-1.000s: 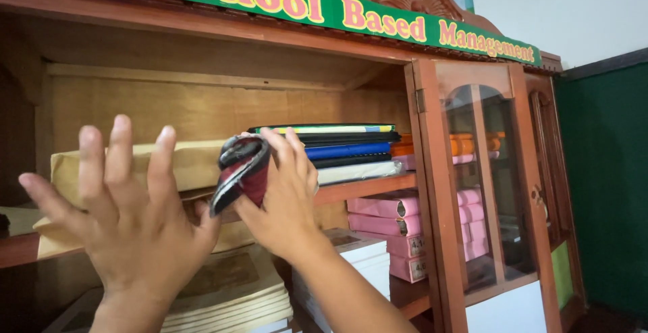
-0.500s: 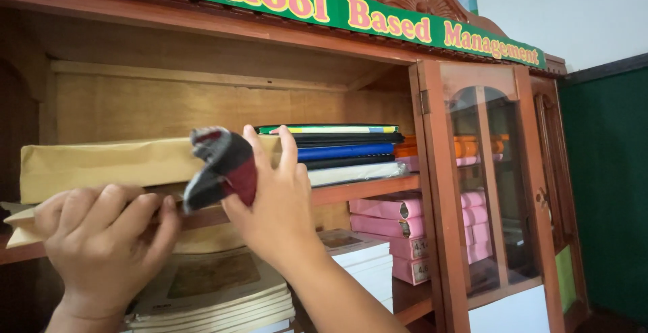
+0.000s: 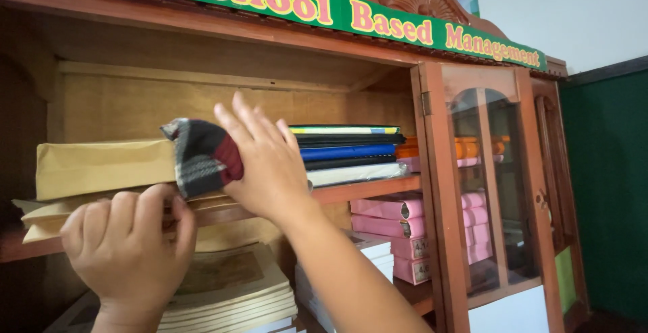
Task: Wiping a large brown envelope with a cloth.
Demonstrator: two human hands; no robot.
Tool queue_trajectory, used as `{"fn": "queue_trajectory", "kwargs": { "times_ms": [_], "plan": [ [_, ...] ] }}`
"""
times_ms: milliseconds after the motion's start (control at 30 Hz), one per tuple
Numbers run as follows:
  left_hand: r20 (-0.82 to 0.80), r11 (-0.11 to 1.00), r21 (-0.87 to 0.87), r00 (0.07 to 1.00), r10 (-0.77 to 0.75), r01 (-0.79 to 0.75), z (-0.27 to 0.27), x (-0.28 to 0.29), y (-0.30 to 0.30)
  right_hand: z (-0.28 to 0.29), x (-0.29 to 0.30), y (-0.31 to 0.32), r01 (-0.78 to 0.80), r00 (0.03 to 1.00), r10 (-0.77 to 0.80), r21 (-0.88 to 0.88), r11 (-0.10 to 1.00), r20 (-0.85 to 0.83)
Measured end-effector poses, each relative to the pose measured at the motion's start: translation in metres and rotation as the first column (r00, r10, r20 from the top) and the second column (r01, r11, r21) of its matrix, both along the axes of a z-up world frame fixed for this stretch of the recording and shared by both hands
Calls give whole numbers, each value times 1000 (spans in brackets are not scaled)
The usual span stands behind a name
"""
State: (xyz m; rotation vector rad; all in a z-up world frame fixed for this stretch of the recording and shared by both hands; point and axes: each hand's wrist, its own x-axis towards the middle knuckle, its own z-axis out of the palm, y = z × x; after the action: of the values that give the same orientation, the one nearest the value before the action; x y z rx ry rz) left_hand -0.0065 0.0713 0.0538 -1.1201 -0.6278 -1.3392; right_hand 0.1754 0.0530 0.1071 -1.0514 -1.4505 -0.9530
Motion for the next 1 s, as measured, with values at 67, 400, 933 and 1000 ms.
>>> {"fn": "queue_trajectory", "kwargs": {
  "times_ms": [67, 400, 933, 1000],
  "plan": [
    [-18, 999, -10, 999, -49, 49, -3, -3, 3, -5, 1, -8, -6, 999, 3, 55, 998, 46],
    [-136, 936, -130, 929, -345, 329, -7, -13, 3, -28, 0, -48, -11, 996, -3, 155, 988, 91],
    [195, 247, -222, 291, -937, 943, -46, -54, 3, -64, 6, -93, -10, 998, 7, 42, 999, 66],
    [550, 350, -545, 639, -538, 762, -26, -67, -37, -68, 7, -91, -8, 998, 6, 43, 999, 60]
  ]
}}
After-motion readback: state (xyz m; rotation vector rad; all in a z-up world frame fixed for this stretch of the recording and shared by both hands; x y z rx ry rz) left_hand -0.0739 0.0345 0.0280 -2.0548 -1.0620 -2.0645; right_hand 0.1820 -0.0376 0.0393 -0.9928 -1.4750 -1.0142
